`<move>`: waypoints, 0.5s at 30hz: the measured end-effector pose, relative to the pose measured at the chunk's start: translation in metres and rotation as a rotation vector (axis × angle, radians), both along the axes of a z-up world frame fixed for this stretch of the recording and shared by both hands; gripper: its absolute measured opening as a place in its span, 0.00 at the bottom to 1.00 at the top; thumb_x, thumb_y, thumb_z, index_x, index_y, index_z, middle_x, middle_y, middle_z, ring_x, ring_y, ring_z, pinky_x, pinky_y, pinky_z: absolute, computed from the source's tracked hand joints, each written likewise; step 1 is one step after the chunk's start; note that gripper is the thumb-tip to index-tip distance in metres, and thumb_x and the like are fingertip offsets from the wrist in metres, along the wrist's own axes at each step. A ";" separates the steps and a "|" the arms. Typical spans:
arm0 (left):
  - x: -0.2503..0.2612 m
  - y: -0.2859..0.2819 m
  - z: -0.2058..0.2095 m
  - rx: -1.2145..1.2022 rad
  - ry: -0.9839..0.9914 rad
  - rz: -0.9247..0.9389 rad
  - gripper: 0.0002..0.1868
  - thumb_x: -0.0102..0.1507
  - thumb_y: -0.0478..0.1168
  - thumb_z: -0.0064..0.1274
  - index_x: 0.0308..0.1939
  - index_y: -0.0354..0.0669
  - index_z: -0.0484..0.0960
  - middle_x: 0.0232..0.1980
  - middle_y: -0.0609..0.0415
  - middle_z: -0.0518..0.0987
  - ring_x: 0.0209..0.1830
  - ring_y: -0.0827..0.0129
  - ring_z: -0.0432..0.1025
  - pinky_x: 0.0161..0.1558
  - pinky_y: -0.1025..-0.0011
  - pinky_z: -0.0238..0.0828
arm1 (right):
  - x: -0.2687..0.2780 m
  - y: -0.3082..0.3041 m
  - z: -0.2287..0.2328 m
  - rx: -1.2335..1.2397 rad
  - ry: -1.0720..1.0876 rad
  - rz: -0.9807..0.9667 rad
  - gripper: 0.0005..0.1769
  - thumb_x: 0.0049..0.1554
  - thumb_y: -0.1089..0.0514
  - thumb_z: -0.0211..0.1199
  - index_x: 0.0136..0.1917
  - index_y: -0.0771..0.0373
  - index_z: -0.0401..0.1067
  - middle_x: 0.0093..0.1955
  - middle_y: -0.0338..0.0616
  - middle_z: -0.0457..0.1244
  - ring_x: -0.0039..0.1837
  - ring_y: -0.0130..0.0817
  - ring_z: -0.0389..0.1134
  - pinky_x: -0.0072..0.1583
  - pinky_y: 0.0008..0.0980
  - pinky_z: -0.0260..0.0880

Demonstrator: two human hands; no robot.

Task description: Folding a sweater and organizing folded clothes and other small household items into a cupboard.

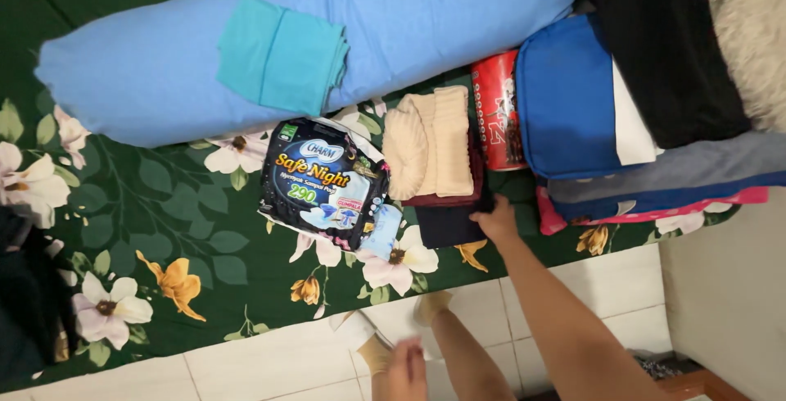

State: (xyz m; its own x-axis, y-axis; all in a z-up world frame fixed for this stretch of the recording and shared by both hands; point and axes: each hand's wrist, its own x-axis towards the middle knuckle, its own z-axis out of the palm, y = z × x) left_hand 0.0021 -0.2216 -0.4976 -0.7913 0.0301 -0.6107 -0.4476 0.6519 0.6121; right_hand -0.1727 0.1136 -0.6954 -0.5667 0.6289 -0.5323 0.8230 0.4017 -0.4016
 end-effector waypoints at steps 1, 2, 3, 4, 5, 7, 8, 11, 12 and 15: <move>-0.043 0.012 0.005 -0.004 -0.002 0.001 0.10 0.65 0.39 0.47 0.47 0.46 0.82 0.46 0.45 0.83 0.46 0.49 0.78 0.45 0.57 0.74 | 0.000 0.000 -0.004 0.003 -0.023 0.021 0.50 0.39 0.51 0.80 0.71 0.63 0.62 0.67 0.64 0.59 0.68 0.58 0.62 0.67 0.45 0.63; -0.084 0.036 0.013 -0.004 -0.004 -0.001 0.10 0.65 0.39 0.46 0.47 0.46 0.81 0.46 0.45 0.83 0.46 0.49 0.78 0.45 0.57 0.74 | 0.000 0.003 -0.008 0.009 -0.048 0.039 0.54 0.38 0.51 0.82 0.72 0.63 0.61 0.69 0.69 0.55 0.68 0.60 0.60 0.67 0.45 0.62; -0.104 0.045 0.009 -0.002 -0.010 -0.008 0.10 0.65 0.39 0.46 0.47 0.46 0.81 0.46 0.45 0.83 0.46 0.49 0.78 0.45 0.57 0.74 | 0.001 -0.001 -0.007 0.011 -0.053 0.033 0.54 0.38 0.51 0.82 0.72 0.63 0.61 0.69 0.69 0.55 0.68 0.60 0.60 0.67 0.45 0.62; -0.124 0.056 0.004 0.014 0.019 -0.007 0.11 0.65 0.38 0.46 0.47 0.44 0.81 0.47 0.44 0.82 0.47 0.48 0.77 0.47 0.57 0.73 | 0.002 -0.003 -0.005 -0.088 -0.038 0.003 0.58 0.36 0.51 0.82 0.73 0.64 0.57 0.68 0.66 0.58 0.68 0.56 0.62 0.68 0.43 0.63; -0.145 0.067 0.001 0.030 0.047 -0.006 0.11 0.65 0.38 0.46 0.48 0.42 0.81 0.48 0.42 0.82 0.48 0.46 0.76 0.49 0.58 0.72 | 0.003 -0.004 -0.002 -0.187 -0.021 -0.026 0.62 0.33 0.51 0.81 0.75 0.66 0.53 0.68 0.63 0.61 0.69 0.52 0.64 0.69 0.42 0.63; -0.156 0.085 -0.016 0.061 0.045 0.012 0.11 0.65 0.38 0.47 0.48 0.41 0.81 0.48 0.42 0.83 0.48 0.47 0.77 0.50 0.58 0.73 | -0.001 -0.011 0.011 -0.229 0.005 -0.084 0.62 0.32 0.52 0.82 0.74 0.66 0.53 0.67 0.61 0.61 0.68 0.51 0.64 0.69 0.41 0.63; -0.161 0.092 -0.022 0.083 0.043 0.034 0.11 0.65 0.38 0.47 0.48 0.40 0.81 0.48 0.42 0.83 0.48 0.47 0.78 0.50 0.59 0.73 | -0.002 -0.016 0.018 -0.279 0.032 -0.137 0.61 0.32 0.54 0.82 0.73 0.66 0.53 0.67 0.60 0.62 0.68 0.49 0.64 0.68 0.40 0.63; -0.146 0.098 -0.047 0.090 -0.065 0.109 0.12 0.64 0.39 0.48 0.49 0.42 0.83 0.45 0.43 0.85 0.46 0.52 0.80 0.49 0.62 0.75 | -0.017 -0.022 0.078 -0.683 0.131 -0.188 0.42 0.38 0.59 0.73 0.67 0.62 0.67 0.63 0.50 0.68 0.64 0.45 0.70 0.64 0.39 0.68; -0.119 0.090 -0.073 0.093 -0.060 0.100 0.12 0.64 0.39 0.48 0.49 0.42 0.83 0.45 0.43 0.85 0.46 0.52 0.80 0.49 0.62 0.75 | -0.019 -0.022 0.097 -0.681 0.139 -0.194 0.42 0.38 0.59 0.73 0.67 0.62 0.67 0.63 0.50 0.68 0.64 0.45 0.70 0.64 0.39 0.68; -0.072 0.069 -0.124 0.254 -0.224 0.338 0.13 0.63 0.41 0.49 0.47 0.45 0.85 0.42 0.49 0.87 0.41 0.63 0.81 0.45 0.67 0.77 | -0.028 -0.024 0.153 -1.047 0.059 -0.452 0.29 0.44 0.61 0.70 0.61 0.64 0.73 0.54 0.49 0.70 0.56 0.44 0.72 0.56 0.43 0.73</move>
State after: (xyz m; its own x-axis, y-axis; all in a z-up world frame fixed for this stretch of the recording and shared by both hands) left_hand -0.0696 -0.1525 -0.6217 -0.6320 -0.0359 -0.7741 -0.7481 0.2888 0.5974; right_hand -0.2002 0.0895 -0.5423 -0.4426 0.0448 -0.8956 0.7762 -0.4810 -0.4077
